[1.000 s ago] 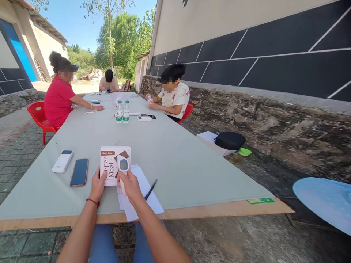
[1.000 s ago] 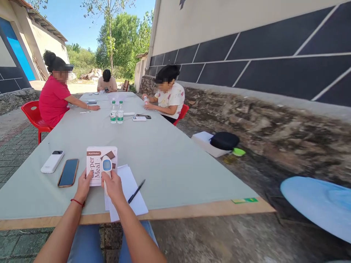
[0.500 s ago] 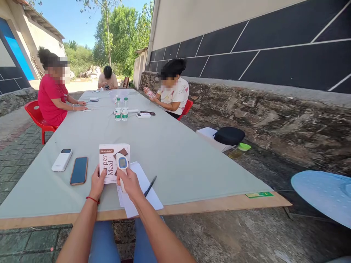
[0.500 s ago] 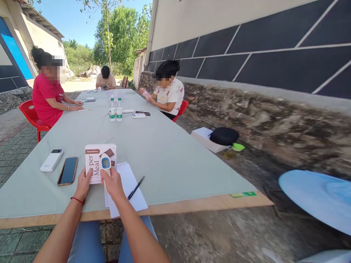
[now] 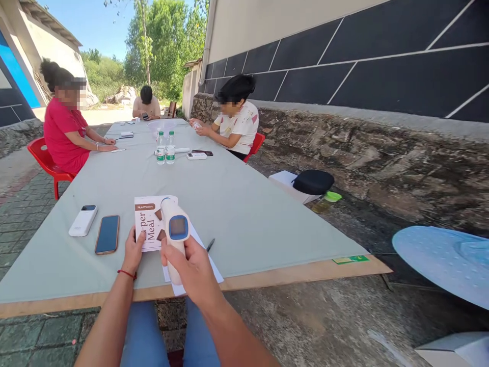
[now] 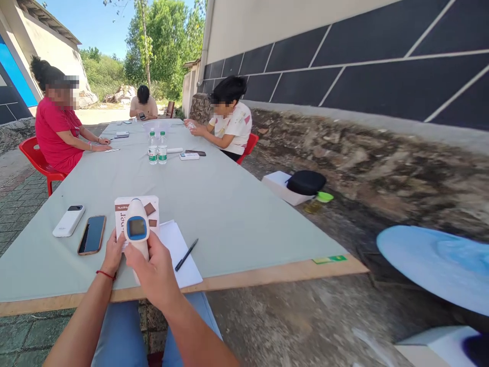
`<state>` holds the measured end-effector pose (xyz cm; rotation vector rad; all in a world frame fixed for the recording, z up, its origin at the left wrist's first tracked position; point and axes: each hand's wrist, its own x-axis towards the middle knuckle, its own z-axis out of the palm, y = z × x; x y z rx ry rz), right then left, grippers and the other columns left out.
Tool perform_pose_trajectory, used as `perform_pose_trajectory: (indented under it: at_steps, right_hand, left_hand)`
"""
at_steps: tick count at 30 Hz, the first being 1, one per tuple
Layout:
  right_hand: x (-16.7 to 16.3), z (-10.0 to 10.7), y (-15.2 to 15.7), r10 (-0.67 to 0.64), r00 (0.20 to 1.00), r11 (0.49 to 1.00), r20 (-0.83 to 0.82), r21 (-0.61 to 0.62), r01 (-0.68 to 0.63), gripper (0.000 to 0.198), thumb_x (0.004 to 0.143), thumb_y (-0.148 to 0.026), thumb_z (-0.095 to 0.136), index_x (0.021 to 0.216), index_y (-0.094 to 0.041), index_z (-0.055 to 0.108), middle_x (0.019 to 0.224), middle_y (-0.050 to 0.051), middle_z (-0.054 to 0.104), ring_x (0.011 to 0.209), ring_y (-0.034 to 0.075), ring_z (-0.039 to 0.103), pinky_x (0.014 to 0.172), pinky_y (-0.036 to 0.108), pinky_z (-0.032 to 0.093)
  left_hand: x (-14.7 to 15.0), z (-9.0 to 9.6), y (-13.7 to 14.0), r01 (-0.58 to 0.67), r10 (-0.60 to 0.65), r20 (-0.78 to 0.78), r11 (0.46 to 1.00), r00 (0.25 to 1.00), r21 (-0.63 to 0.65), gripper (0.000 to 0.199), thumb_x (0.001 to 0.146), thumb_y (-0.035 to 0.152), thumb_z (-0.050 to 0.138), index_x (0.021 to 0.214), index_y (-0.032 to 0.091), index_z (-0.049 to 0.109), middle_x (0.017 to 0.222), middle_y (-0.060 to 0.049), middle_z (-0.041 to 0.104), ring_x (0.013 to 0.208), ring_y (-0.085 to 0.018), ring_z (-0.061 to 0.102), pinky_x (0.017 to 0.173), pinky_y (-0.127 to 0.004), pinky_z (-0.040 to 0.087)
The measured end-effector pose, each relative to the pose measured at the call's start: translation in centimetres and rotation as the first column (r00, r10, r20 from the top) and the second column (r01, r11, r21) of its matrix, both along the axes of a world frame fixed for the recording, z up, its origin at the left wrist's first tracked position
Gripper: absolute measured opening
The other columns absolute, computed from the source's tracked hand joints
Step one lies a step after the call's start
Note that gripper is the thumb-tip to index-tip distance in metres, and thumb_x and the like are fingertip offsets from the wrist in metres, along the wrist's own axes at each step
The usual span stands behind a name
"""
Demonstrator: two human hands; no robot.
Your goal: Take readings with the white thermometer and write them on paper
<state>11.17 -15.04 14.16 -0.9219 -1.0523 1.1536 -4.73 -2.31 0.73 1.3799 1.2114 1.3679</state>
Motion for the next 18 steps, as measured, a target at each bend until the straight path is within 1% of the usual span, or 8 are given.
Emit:
perform_pose_trajectory:
  at_steps: [4, 8, 10, 13, 15, 16, 17, 18]
  right_hand:
    - [0.4, 1.5, -1.5, 0.039, 0.999, 0.999, 0.014, 0.022, -0.039, 0.025, 0.078, -0.044, 0.061, 0.083, -0.02, 0.059, 0.065, -0.002, 0.054, 0.062, 0.013, 0.046, 0.058, 0.025, 0.041]
    - [0.8, 1.6, -2.3, 0.046, 0.999, 0.997, 0.02, 0.053, -0.047, 0.027, 0.079, -0.047, 0.061, 0.083, -0.02, 0.061, 0.066, -0.001, 0.055, 0.063, 0.013, 0.047, 0.058, 0.025, 0.042]
    - [1.9, 0.9, -2.0, -0.01, 0.998, 0.999, 0.062, 0.048, 0.007, 0.03, 0.079, -0.048, 0.062, 0.087, -0.02, 0.063, 0.067, 0.0, 0.057, 0.064, 0.014, 0.049, 0.058, 0.026, 0.042]
    - [5.6, -1.6, 0.3, -0.223, 0.944, 0.974, 0.242, 0.024, 0.224, 0.038, 0.078, -0.047, 0.061, 0.103, -0.019, 0.064, 0.081, 0.003, 0.065, 0.071, 0.018, 0.055, 0.063, 0.028, 0.043]
    - [9.3, -4.1, 2.5, -0.356, 0.796, 0.92, 0.49, 0.037, 0.39, 0.042, 0.077, -0.042, 0.06, 0.113, -0.02, 0.062, 0.098, 0.007, 0.068, 0.083, 0.021, 0.058, 0.07, 0.03, 0.044]
    - [11.3, -5.6, 3.6, -0.353, 0.67, 0.895, 0.654, 0.027, 0.445, 0.041, 0.077, -0.038, 0.06, 0.113, -0.02, 0.062, 0.102, 0.009, 0.068, 0.087, 0.023, 0.059, 0.072, 0.031, 0.044]
    - [13.3, -7.2, 4.5, -0.284, 0.523, 0.873, 0.803, -0.008, 0.487, 0.039, 0.077, -0.035, 0.06, 0.113, -0.019, 0.063, 0.103, 0.01, 0.067, 0.089, 0.024, 0.059, 0.072, 0.031, 0.043]
    - [15.2, -8.7, 5.3, -0.162, 0.391, 0.867, 0.906, -0.059, 0.495, 0.037, 0.078, -0.033, 0.059, 0.112, -0.019, 0.063, 0.103, 0.012, 0.067, 0.09, 0.025, 0.06, 0.071, 0.031, 0.042]
  left_hand:
    - [0.0, 0.1, 0.0, 0.007, -0.007, -0.015, 1.0, 1.0, -0.019, 0.059, 0.08, 0.057, 0.061, 0.124, 0.017, 0.057, 0.125, -0.012, 0.064, 0.115, -0.028, 0.059, 0.097, -0.039, 0.046]
    - [-0.2, 0.0, 0.1, 0.004, -0.004, -0.034, 1.0, 0.999, -0.003, 0.059, 0.08, 0.058, 0.061, 0.122, 0.017, 0.057, 0.126, -0.012, 0.063, 0.116, -0.028, 0.057, 0.099, -0.04, 0.045]
    - [-0.4, -0.2, 0.1, 0.005, -0.005, -0.037, 1.0, 0.999, -0.006, 0.063, 0.076, 0.057, 0.066, 0.124, 0.016, 0.056, 0.127, -0.013, 0.062, 0.119, -0.03, 0.056, 0.1, -0.041, 0.044]
    - [-0.7, -0.3, 0.2, 0.022, -0.022, -0.009, 0.999, 1.0, -0.031, 0.068, 0.072, 0.054, 0.072, 0.126, 0.016, 0.054, 0.128, -0.014, 0.061, 0.121, -0.031, 0.055, 0.1, -0.042, 0.044]
    - [-0.6, -0.1, 0.6, 0.023, -0.02, 0.06, 0.999, 0.998, -0.042, 0.066, 0.074, 0.053, 0.071, 0.125, 0.016, 0.052, 0.128, -0.015, 0.061, 0.12, -0.03, 0.055, 0.099, -0.041, 0.045]
    - [-0.5, 0.1, 1.0, 0.009, -0.005, 0.105, 0.999, 0.994, -0.04, 0.064, 0.076, 0.053, 0.07, 0.124, 0.016, 0.052, 0.128, -0.015, 0.06, 0.119, -0.029, 0.056, 0.098, -0.041, 0.046]
    - [-0.3, 0.4, 1.5, -0.015, 0.02, 0.147, 0.999, 0.989, -0.035, 0.062, 0.077, 0.053, 0.069, 0.123, 0.016, 0.051, 0.128, -0.014, 0.06, 0.119, -0.028, 0.057, 0.097, -0.04, 0.047]
    - [-0.1, 0.7, 2.1, -0.052, 0.056, 0.178, 0.998, 0.982, -0.027, 0.059, 0.078, 0.052, 0.068, 0.122, 0.017, 0.051, 0.128, -0.014, 0.06, 0.118, -0.027, 0.057, 0.097, -0.039, 0.047]
